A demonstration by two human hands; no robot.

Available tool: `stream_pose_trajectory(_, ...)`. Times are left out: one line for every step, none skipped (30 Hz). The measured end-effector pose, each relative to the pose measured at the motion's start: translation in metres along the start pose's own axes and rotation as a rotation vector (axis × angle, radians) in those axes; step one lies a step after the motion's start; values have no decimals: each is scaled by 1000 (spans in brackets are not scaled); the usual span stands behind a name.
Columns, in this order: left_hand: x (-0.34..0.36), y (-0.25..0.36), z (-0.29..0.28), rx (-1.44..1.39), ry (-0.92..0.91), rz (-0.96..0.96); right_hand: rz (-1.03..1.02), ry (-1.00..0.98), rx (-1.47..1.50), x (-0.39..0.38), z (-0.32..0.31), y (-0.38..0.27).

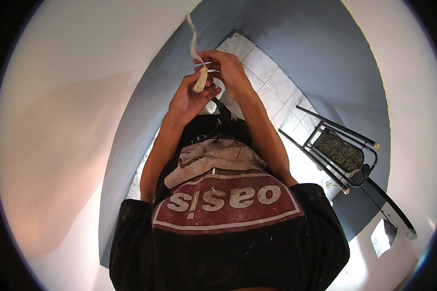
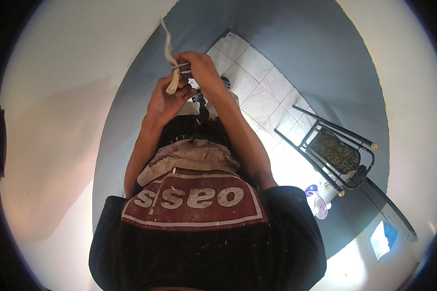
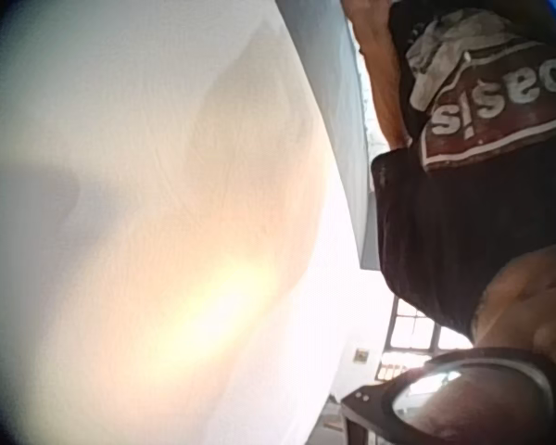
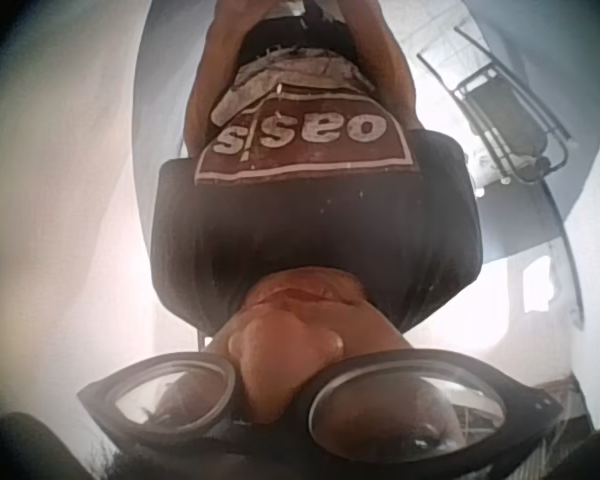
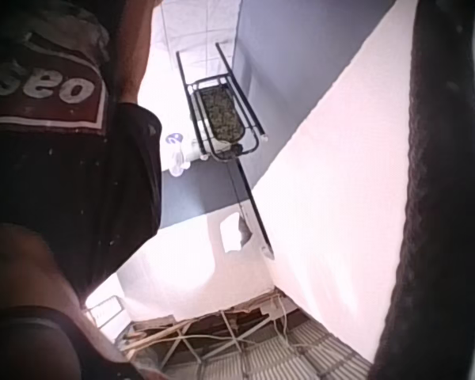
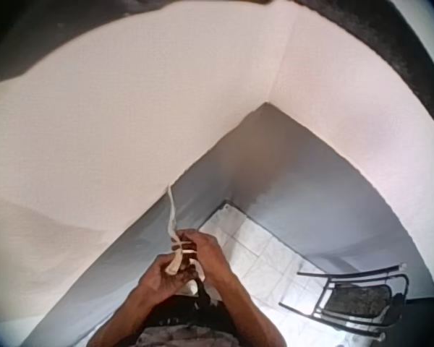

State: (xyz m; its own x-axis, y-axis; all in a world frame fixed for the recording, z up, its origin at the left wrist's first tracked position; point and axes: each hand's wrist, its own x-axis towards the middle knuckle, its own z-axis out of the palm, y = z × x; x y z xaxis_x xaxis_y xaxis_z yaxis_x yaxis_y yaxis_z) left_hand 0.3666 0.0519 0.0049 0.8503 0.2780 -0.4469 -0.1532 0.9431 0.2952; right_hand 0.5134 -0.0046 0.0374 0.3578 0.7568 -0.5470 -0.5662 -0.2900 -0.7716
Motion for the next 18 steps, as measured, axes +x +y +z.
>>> stream_pose_trajectory(-3,2,4,8,28,-3,-10,13,-55,1,0,3)
stream_pose_trajectory(-5,4,5,16,55,-7,-19,25,-110,1,-1,5)
stream_pose_trajectory(-6,4,3,11,16,-19,-107,42,-141,0,-3,8)
stream_pose_trajectory(-6,4,-1,3,-22,-24,-193,51,-176,-2,-4,9)
stream_pose_trajectory(-6,3,-4,-4,-60,-28,-280,60,-210,-6,-7,8)
stream_pose_trajectory(-5,3,-6,-20,-77,-35,-425,64,-357,-11,-11,5)
stream_pose_trajectory(-5,2,-10,-36,-91,-41,-568,64,-503,-21,-13,-4)
stream_pose_trajectory(-4,2,-10,-52,-106,-49,-712,65,-649,-31,-15,-11)
stream_pose_trajectory(-5,1,-10,-38,-31,-45,-738,8,-719,-41,-14,-16)
stream_pose_trajectory(-6,1,-5,-21,43,-47,-764,-43,-788,-53,-12,-22)
stream_pose_trajectory(-7,2,-1,-3,117,-48,-789,-95,-855,-62,-9,-25)
stream_pose_trajectory(-8,2,-2,-24,80,-55,-828,-102,-952,-67,-5,-26)
stream_pose_trajectory(-9,3,-4,-44,39,-64,-868,-107,-1051,-71,0,-26)
stream_pose_trajectory(-10,3,-7,-64,-1,-72,-907,-112,-1150,-73,4,-26)
stream_pose_trajectory(-9,4,-14,-89,-70,-84,-918,-121,-1183,-71,5,-24)
stream_pose_trajectory(-7,5,-17,-115,-136,-93,-929,-136,-1215,-69,5,-20)
stream_pose_trajectory(-6,6,-19,-141,-202,-101,-940,-150,-1247,-66,4,-18)
stream_pose_trajectory(-6,3,-21,-109,-134,-79,-947,-150,-1243,-64,3,-18)
